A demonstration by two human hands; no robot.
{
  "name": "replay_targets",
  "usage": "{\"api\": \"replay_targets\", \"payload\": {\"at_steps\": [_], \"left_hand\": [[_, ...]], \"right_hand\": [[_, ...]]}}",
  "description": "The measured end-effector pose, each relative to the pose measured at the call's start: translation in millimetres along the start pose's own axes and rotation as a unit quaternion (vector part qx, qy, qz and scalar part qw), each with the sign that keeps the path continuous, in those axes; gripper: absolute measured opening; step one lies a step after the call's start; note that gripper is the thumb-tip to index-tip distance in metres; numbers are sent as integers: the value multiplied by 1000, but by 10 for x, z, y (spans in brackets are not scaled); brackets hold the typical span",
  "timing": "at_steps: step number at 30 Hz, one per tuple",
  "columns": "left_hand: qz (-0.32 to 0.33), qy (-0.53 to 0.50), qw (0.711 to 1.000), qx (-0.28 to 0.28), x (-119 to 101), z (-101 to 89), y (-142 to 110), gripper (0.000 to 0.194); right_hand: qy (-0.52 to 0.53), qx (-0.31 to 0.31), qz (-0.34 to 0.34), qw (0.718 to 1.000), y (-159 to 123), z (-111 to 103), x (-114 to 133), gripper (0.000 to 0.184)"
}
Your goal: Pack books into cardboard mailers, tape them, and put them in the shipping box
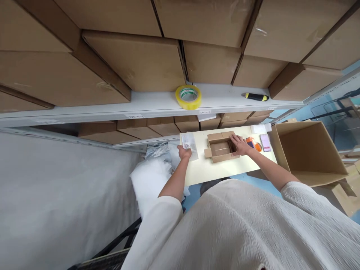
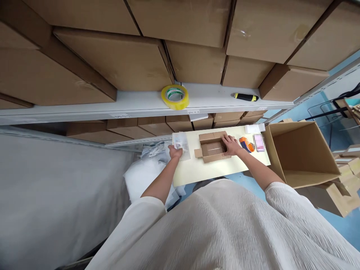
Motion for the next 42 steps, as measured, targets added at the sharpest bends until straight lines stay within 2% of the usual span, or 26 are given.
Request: {"api": "replay_targets", "payload": {"at_steps": [3,7,10,14,16,18,21,23,26,28,31,33,36,38,42], "left_hand": [[7,-16,1000,-14,16,-195,-46,54],[78,-45,996,-22,-125,-485,-198,45],[149,-33,988,-32,-402,-708,-438,37],[266,25,963,-34,-991,-866,-925,37],[304,55,951,-18,-1270,-811,-1164,38],[357,67,932,7,-1531,-661,-1388,34],[430,107,895,60,-1794,-270,-1642,26],[460,149,869,102,-1862,46,-1748,25],[467,218,842,158,-1840,473,-1809,28],[459,253,831,187,-1798,685,-1813,30],[432,281,828,223,-1744,892,-1784,36],[421,287,826,244,-1728,973,-1772,40],[447,275,816,244,-1764,987,-1790,37],[466,258,819,216,-1792,911,-1791,31],[455,235,844,161,-1739,681,-1737,34]], "right_hand": [[1,-1,0,1000,17,7,-15,141],[6,1,4,1000,44,42,-43,140],[19,-10,-5,1000,63,67,-52,139],[43,-33,-23,998,70,75,-51,141],[53,-43,-29,997,62,70,-56,144],[68,-52,-34,996,46,72,-67,147],[102,-82,-42,991,0,83,-101,148],[128,-110,-43,985,-47,101,-145,148],[156,-133,-36,978,-121,162,-227,146],[166,-135,-32,976,-161,202,-274,144],[175,-141,-32,974,-201,218,-318,140],[176,-140,-35,974,-214,217,-332,138],[173,-132,-33,976,-216,224,-350,135],[168,-128,-33,977,-218,221,-358,133],[151,-143,-35,977,-253,149,-368,120]]}}
Point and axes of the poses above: each hand's wrist, its own y-axis towards the middle knuckle, its own z-axis out of the palm, x = y × z, the point moved 8 cm from there along y, towards the middle knuckle, and after that the axes turned 3 degrees about -y, right-handed, at the moved point
